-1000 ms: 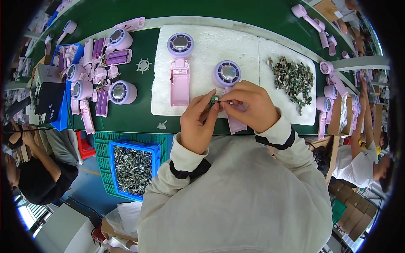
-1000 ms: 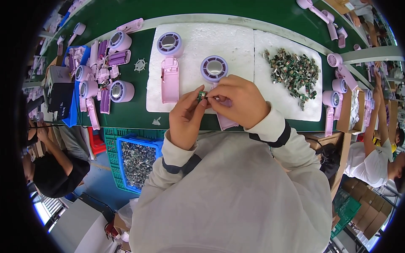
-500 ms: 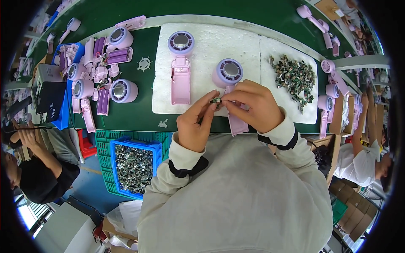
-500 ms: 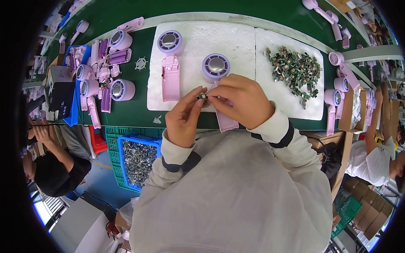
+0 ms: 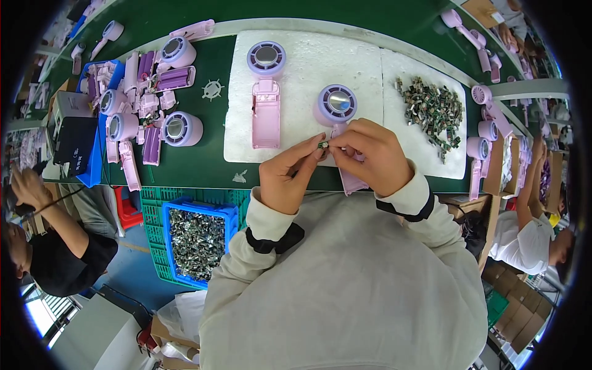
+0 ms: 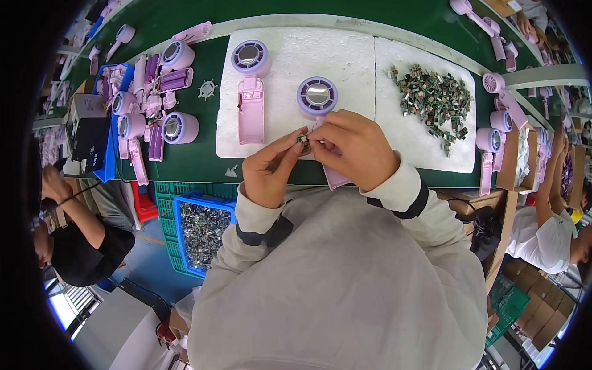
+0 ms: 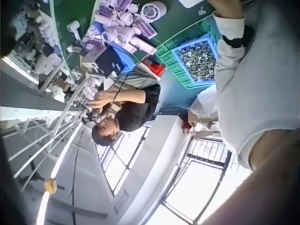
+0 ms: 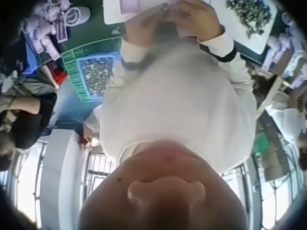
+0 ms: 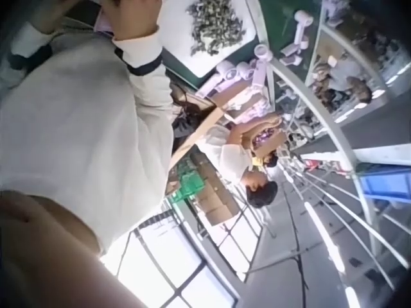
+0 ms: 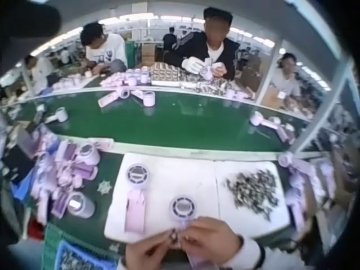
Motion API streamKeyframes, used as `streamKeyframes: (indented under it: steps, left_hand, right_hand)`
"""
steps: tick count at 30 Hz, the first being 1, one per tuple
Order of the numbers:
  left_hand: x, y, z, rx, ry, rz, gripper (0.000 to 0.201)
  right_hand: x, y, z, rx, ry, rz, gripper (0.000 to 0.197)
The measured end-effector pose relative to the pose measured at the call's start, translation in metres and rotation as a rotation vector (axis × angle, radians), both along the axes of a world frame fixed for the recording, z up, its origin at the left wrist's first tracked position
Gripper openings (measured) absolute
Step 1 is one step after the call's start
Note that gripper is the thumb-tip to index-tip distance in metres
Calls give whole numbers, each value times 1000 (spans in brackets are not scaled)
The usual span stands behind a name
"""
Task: The person picks up a circuit board and connects a wire to it before placing the board into the handle of a handheld fan. They then pick up a plastic cover and snap it onto the fan handle to secure the components.
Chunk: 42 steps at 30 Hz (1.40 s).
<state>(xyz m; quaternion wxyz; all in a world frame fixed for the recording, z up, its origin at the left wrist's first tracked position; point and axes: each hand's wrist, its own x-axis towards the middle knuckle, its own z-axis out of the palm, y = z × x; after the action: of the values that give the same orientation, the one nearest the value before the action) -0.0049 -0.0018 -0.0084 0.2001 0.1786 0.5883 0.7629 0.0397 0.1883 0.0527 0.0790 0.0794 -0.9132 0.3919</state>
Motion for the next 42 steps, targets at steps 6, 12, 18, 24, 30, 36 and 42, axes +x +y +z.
streamKeyframes:
  steps: [6,12,18,24,30,36,42]
  left_hand:
    - [3,4,1,65,-51,5,32]
    - [11,11,3,-260,318,187,34]
    - [20,29,8,-353,668,427,32]
    - [8,29,5,-380,616,405,36]
    - [7,24,2,-28,32,235,30]
    - [8,26,4,96,-109,164,29]
    - [6,24,5,87,-132,143,29]
  right_hand:
    - [1,-2,0,-74,-23,-79,11]
    - [5,-18,-3,-150,-47,-234,12]
    - [7,-30,3,-305,-53,-353,15]
    - [2,-19,6,-274,-93,-265,18]
    - [6,-3,8,-393,-101,-261,21]
    - [8,5,4,-236,-48,-187,20]
    - [2,6,-5,-63,86,-84,20]
